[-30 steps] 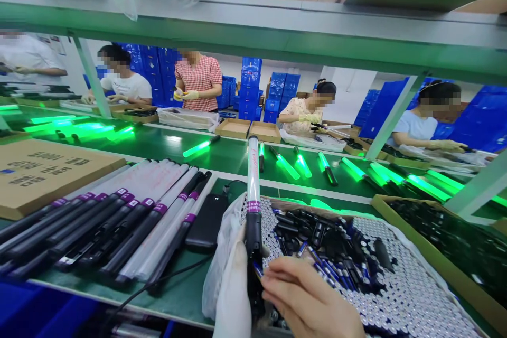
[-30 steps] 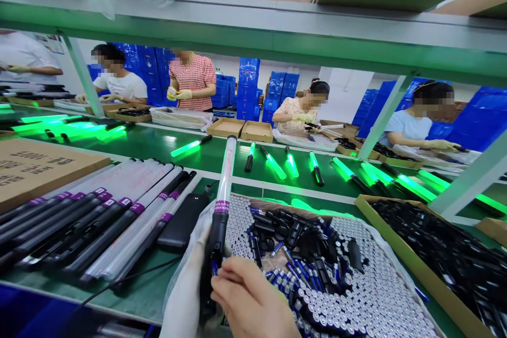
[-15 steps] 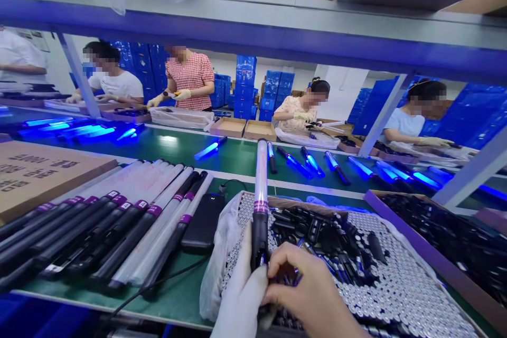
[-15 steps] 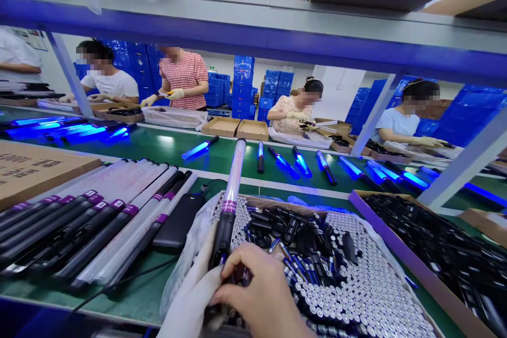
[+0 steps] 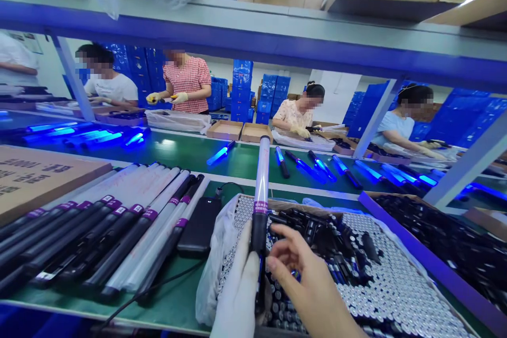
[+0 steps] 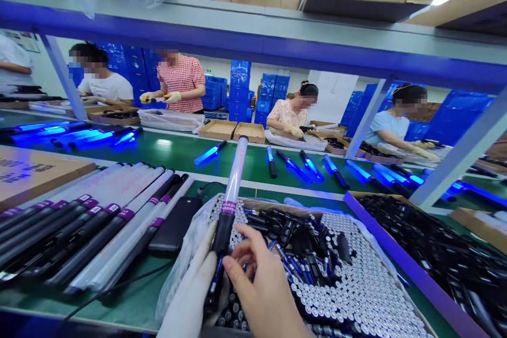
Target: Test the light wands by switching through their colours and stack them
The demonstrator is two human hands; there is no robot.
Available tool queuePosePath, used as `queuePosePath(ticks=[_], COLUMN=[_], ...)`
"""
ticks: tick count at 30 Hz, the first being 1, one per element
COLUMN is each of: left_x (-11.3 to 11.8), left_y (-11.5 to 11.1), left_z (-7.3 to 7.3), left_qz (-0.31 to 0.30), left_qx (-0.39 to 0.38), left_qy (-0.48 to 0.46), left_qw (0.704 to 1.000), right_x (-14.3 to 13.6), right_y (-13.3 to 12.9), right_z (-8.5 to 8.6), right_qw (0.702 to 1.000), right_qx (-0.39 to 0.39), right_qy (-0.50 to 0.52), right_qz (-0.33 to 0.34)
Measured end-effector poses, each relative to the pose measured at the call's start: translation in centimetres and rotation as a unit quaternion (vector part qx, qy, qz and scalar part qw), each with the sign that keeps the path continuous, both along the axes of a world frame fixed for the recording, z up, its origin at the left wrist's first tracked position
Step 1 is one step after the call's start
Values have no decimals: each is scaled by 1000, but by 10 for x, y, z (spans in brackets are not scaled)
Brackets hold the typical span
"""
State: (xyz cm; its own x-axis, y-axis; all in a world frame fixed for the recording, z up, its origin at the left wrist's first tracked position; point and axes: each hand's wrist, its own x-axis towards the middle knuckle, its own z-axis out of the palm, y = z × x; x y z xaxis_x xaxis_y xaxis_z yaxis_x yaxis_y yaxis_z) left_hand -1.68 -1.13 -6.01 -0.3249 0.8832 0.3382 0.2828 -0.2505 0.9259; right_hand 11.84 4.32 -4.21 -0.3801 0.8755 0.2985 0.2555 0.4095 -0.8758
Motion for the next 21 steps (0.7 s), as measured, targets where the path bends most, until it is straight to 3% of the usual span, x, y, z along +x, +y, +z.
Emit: queuePosePath(ticks=[5, 10, 12, 15, 18, 20, 21], left_x=[9, 10, 6, 2, 3, 8, 11], left_y=[12, 28, 30, 29, 24, 21, 20], left_z=[7, 16, 20, 23, 25, 23, 21], left_qz=[-69, -126, -108, -6, 10, -34, -50], left_qx=[-17, -49, -43, -15, -51, -96, -107], left_qy=[100, 270, 342, 384, 257, 57, -43], left_qw=[992, 953, 933, 923, 965, 993, 992], right_x=[6, 25, 31, 39, 48, 50, 49], right_y=[34, 42, 38, 32, 25, 21, 19], right_z=[-3, 5, 8, 10, 8, 3, 0], right_qw=[982, 974, 975, 986, 993, 979, 971], right_qx=[-123, -107, -112, -113, -68, -30, -12], right_qy=[140, 182, 182, 119, -63, -182, -226], right_qz=[-36, -80, -59, 14, 69, 82, 80])
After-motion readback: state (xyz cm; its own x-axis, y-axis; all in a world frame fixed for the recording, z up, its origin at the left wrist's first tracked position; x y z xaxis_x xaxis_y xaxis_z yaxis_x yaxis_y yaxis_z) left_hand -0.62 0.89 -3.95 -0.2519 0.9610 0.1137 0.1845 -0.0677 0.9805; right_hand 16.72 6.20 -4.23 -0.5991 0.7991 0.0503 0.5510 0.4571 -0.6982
